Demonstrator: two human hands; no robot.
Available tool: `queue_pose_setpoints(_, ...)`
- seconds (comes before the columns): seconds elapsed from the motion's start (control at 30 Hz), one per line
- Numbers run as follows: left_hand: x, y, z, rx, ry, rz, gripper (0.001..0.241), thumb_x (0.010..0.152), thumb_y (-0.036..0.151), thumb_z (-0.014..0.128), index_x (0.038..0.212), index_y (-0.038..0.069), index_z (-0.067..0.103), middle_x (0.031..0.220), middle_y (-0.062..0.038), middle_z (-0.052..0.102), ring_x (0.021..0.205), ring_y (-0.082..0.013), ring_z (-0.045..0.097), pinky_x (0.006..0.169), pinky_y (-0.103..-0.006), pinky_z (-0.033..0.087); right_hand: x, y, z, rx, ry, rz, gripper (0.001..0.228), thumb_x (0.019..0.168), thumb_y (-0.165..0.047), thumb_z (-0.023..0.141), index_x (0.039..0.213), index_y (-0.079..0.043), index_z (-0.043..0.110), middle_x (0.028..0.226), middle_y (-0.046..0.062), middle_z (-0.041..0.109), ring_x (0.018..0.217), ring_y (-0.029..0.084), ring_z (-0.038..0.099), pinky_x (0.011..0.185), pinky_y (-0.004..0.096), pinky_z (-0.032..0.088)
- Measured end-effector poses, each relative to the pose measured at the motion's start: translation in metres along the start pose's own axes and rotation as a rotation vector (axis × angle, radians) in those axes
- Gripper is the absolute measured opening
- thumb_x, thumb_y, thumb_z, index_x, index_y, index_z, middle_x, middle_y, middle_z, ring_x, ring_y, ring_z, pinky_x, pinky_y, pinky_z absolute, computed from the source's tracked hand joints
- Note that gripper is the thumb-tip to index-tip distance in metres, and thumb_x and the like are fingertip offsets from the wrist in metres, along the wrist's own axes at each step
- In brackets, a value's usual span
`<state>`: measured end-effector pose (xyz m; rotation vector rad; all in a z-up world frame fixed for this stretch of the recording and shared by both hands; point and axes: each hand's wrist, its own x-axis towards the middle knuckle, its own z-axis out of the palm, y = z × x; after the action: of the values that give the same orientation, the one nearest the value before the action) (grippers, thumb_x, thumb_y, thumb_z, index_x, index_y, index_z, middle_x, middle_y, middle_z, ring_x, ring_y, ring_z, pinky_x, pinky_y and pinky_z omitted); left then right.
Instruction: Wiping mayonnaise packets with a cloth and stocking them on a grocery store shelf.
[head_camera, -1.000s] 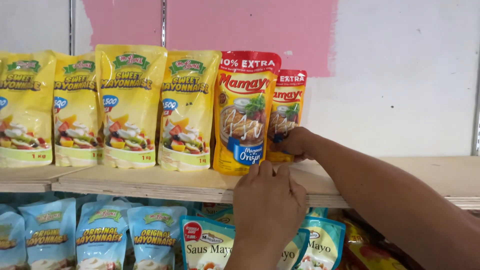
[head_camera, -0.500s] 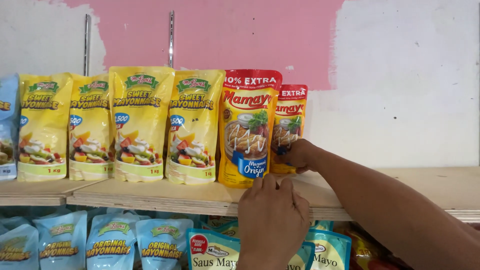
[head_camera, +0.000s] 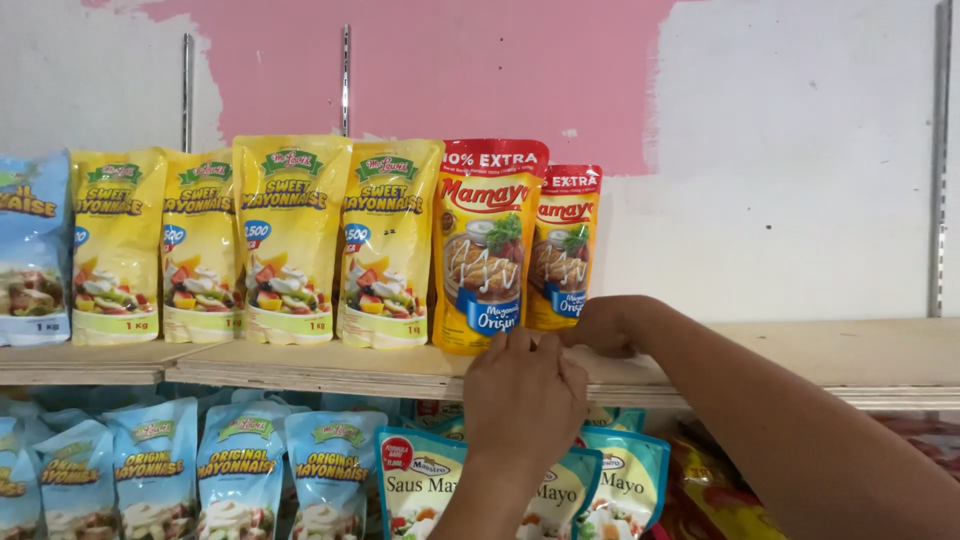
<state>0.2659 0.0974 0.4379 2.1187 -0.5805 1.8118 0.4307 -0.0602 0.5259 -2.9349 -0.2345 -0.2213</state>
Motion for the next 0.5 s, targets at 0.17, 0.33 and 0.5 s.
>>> queue_pose_setpoints(0.17,0.002,-0.005,0.000,0.058,-0.061,0.059,0.027,0.092,0.026,0.055,0.084,0.004,0.069,0.084,-0.017,0.066,0.084,-0.0348,0.065,0.079,-0.0474,0.054,-0.101,-0.001,0.001,-0.085,0.082,-0.058,0.064,0.102,-0.056,0.051,0.114,0.003,0.074,0.110,0.024,0.073,0.093,0.034,0.069,0.084,0.045,0.053)
queue_pose_setpoints(0.33,-0.004,-0.001,-0.015,0.060,-0.234,0.061,0.029,0.099,0.031,0.053,0.091,0.008,0.068,0.091,-0.014,0.068,0.092,-0.0369,0.065,0.082,-0.0502,0.052,-0.231,0.022,0.043,-0.044,0.358,-0.377,0.050,0.096,-0.045,0.057,0.119,-0.002,0.069,0.124,0.024,0.069,0.125,0.038,0.061,0.107,0.046,0.047)
queue_pose_setpoints(0.5,-0.063,0.050,-0.047,-0.184,0.063,0.169,0.015,0.089,0.017,0.071,0.097,0.005,0.068,0.110,-0.016,0.065,0.109,-0.0385,0.058,0.094,-0.0489,0.047,-0.337,0.057,0.126,0.243,0.423,-0.489,0.056,0.089,-0.034,0.070,0.139,-0.010,0.061,0.150,0.022,0.049,0.136,0.041,0.046,0.109,0.047,0.039)
